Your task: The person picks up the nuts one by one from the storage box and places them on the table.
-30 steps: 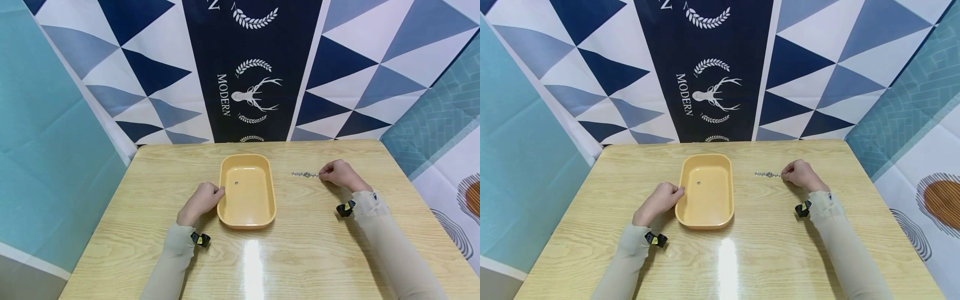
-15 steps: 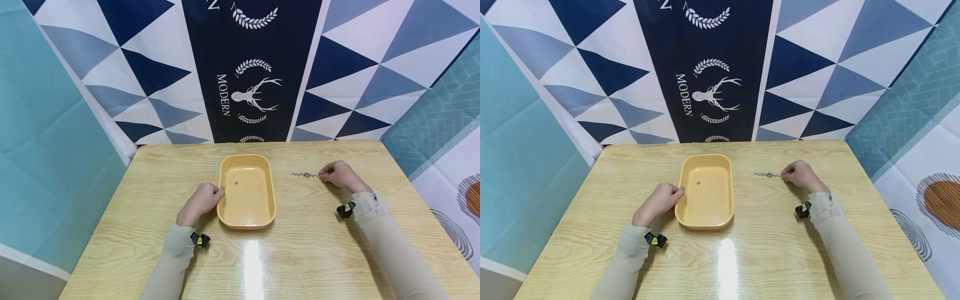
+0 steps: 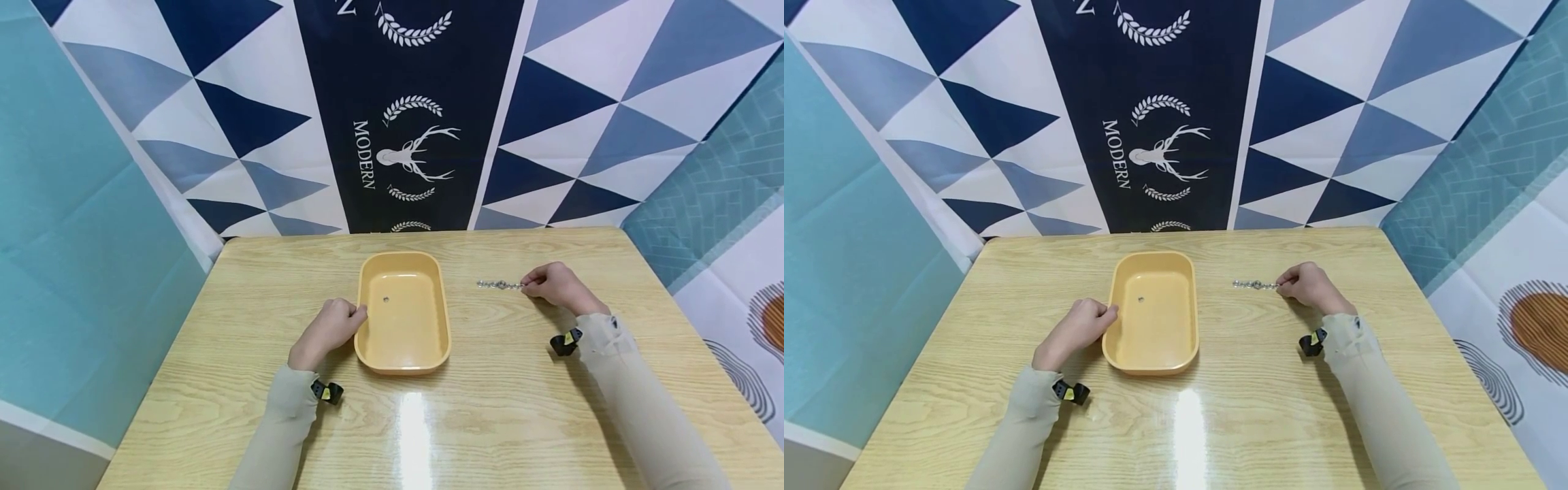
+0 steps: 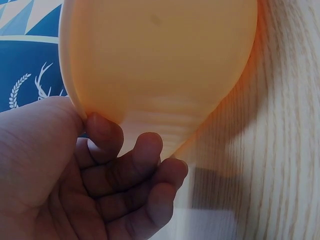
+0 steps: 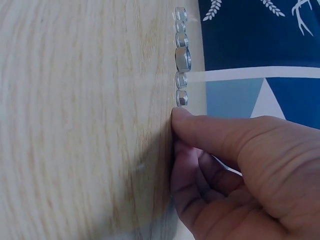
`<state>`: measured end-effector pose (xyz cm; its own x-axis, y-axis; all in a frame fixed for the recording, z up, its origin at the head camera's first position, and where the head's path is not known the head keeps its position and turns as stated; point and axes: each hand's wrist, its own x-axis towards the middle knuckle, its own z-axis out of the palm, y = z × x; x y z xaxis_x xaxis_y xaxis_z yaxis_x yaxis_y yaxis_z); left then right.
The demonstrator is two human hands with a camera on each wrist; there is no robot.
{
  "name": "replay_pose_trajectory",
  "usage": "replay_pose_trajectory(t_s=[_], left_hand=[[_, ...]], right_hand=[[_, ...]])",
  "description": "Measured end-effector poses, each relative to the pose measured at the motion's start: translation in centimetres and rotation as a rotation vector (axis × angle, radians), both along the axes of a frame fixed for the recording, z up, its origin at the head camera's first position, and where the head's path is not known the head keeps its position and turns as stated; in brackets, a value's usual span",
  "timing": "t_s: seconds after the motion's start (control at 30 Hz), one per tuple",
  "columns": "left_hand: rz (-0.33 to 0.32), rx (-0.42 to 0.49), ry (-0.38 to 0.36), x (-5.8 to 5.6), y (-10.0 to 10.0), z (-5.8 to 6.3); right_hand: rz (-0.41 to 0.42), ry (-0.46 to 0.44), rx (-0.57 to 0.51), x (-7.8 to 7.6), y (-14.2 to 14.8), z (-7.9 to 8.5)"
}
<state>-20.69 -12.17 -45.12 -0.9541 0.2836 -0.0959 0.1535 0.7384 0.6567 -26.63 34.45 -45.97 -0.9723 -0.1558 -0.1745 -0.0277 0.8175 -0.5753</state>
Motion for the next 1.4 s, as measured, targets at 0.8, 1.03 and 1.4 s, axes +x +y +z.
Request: replay_pose_trajectory(t_s=[0.8, 1.03, 1.4], left_hand=[[0.004, -0.003, 0.013, 0.0, -0.1, -0.1], [0.007, -0.003, 0.009, 0.0, -0.1, -0.1], [0.005, 0.0, 0.0, -0.1, -0.2, -0.1]], right_hand=[[-0.067, -0.016, -0.065, 0.7, 0.4, -0.4], [-0.068, -0.01, -0.089, 0.9, 0.2, -0.5], [-0.091, -0.021, -0.109, 1.1, 0.0, -0.6]])
